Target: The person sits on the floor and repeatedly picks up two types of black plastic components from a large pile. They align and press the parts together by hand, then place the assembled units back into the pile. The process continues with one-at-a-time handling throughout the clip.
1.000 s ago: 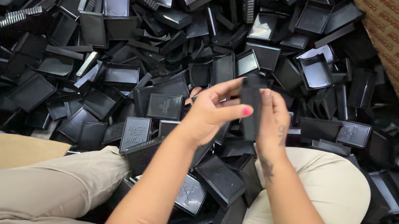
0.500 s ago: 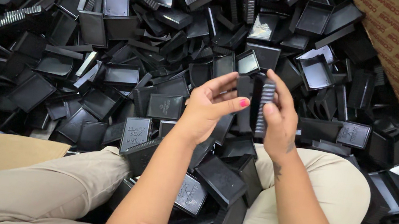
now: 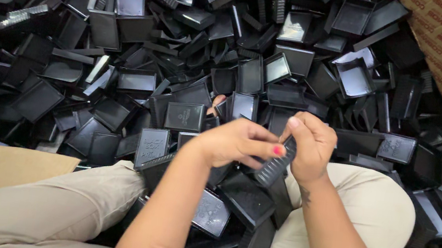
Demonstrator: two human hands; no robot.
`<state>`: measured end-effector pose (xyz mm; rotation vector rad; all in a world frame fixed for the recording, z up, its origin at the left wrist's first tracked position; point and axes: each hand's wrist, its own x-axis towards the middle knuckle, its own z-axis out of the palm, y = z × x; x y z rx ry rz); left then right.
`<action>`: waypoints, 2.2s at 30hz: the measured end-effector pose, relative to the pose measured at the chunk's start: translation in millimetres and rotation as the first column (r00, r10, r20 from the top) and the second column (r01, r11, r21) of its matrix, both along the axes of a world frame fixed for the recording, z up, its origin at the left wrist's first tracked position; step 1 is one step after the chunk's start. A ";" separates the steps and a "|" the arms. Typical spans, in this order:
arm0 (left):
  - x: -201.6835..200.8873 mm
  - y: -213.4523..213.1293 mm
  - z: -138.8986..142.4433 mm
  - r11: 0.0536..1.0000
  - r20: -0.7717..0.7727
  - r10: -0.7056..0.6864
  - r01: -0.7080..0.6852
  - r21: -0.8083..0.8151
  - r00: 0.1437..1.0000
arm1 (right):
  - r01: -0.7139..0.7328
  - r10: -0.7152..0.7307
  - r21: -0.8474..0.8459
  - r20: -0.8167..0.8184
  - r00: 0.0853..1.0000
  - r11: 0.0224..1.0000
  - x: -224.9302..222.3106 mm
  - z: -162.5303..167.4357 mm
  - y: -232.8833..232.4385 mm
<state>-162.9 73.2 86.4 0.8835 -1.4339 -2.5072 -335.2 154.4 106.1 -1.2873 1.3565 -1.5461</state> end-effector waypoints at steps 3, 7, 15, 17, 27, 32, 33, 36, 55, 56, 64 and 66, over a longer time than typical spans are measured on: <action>19.2 -18.7 0.5 0.930 -0.051 0.078 -0.091 -0.357 0.996 | -0.256 0.273 0.190 -0.073 0.959 0.948 8.4 9.5 5.3; 55.6 -46.0 2.5 0.775 -0.078 0.559 -0.553 -0.304 0.826 | -0.802 0.904 0.420 -0.222 0.364 0.426 -15.1 32.6 -2.4; 48.5 -45.0 -6.6 0.732 -0.031 0.673 -0.672 -0.112 0.739 | 0.815 0.282 0.446 -0.890 0.360 0.370 -239.2 -16.2 2.3; 35.1 -38.7 -10.5 0.754 -0.027 0.646 -0.644 -0.130 0.763 | 0.724 0.364 0.619 -0.778 0.512 0.303 -257.3 -25.1 4.2; -41.2 18.3 -1.6 0.884 -0.031 0.465 -0.462 0.073 0.885 | 0.348 -0.284 -0.118 -0.830 0.479 0.930 -29.3 46.2 12.3; -35.3 14.2 -10.9 0.743 -0.045 0.610 -0.551 0.379 0.791 | -0.191 0.027 -0.145 -0.727 0.686 0.971 20.4 15.1 24.3; -30.5 9.0 -14.1 0.701 -0.057 0.650 -0.570 0.428 0.757 | -0.241 0.044 -0.158 -0.745 0.666 0.958 13.0 9.2 24.0; -24.2 0.5 -21.4 0.677 -0.132 0.710 -0.621 0.395 0.691 | -0.269 0.089 -0.094 -0.797 0.597 0.958 -9.3 -0.9 21.3; -25.7 11.3 -10.9 0.802 -0.269 0.597 -0.567 0.187 0.756 | 0.056 0.009 0.098 -0.559 0.829 0.994 -38.6 2.4 21.1; -25.3 9.2 -11.2 0.773 -0.225 0.633 -0.589 0.236 0.741 | 0.214 -0.075 0.046 -0.849 0.524 0.976 -52.9 1.6 20.0; -44.0 -0.5 -28.4 0.541 0.013 0.715 -0.565 0.624 0.699 | 0.451 0.177 0.427 -0.849 0.497 0.784 -71.7 -27.5 17.7; -46.4 1.3 -32.8 0.528 0.044 0.740 -0.619 0.581 0.671 | 0.416 0.249 0.467 -0.843 0.477 0.780 -63.0 -34.2 9.9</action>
